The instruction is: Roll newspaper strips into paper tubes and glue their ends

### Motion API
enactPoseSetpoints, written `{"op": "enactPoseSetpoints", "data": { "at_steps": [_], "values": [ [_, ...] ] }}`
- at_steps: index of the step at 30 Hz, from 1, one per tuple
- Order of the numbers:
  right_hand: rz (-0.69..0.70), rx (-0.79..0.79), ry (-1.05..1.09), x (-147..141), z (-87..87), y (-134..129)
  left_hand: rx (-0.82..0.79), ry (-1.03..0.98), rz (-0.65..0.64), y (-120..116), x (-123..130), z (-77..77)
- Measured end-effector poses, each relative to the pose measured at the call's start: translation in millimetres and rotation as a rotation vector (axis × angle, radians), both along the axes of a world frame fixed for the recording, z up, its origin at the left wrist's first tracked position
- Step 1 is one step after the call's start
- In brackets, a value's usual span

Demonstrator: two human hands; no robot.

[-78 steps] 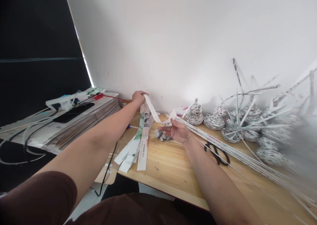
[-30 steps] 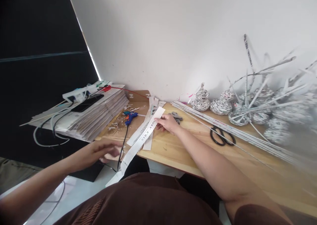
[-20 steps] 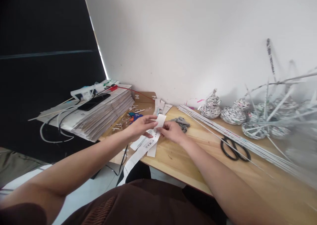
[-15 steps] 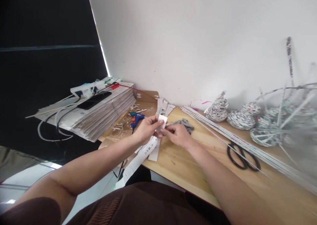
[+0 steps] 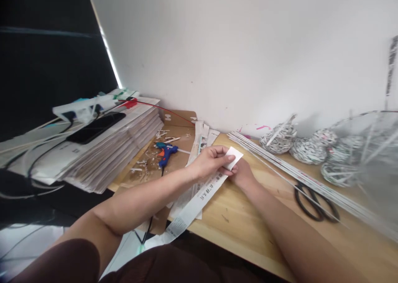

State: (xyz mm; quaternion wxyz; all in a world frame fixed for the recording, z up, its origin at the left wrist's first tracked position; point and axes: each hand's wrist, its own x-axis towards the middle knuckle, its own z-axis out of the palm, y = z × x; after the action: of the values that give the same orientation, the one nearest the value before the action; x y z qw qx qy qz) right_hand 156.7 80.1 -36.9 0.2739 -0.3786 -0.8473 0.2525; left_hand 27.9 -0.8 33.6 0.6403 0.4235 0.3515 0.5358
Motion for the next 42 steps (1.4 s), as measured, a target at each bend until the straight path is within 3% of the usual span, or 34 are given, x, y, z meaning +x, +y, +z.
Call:
{"op": "enactPoseSetpoints", "data": {
  "at_steps": [8,14,17,21,27,38,42],
  "values": [
    [-0.125,0.031,-0.125,9.7,11.0,-2.5,-0.033,-0.031,-0.035,4.9,-12.0,-13.7],
    [-0.27,0.323,-0.127,8.3,20.8,-5.4,-0.02,-0.031,0.061,6.6,-23.3,-12.9],
    [-0.174,0.35,-0.171,8.3,19.6,-10.6,0.008,-0.009,0.061,7.6,-24.7,-14.2],
    [0.017,0.193,-0.197,8.8,16.8,-9.7,0.001,0.041,0.032,5.5,-24.1,-15.8],
    [-0.14,0.033,-0.181,9.3,21.5,-5.8,0.013,0.11,0.016,5.2,-23.5,-21.0],
    [-0.263,0.329,-0.018,15.9,30.2,-4.7,0.019,0.173,0.025,5.8,-23.1,-18.8],
    [-0.2,0.347,-0.063,15.3,30.4,-10.8,0.018,0.175,0.02,7.5,-23.9,-21.5]
  ]
}}
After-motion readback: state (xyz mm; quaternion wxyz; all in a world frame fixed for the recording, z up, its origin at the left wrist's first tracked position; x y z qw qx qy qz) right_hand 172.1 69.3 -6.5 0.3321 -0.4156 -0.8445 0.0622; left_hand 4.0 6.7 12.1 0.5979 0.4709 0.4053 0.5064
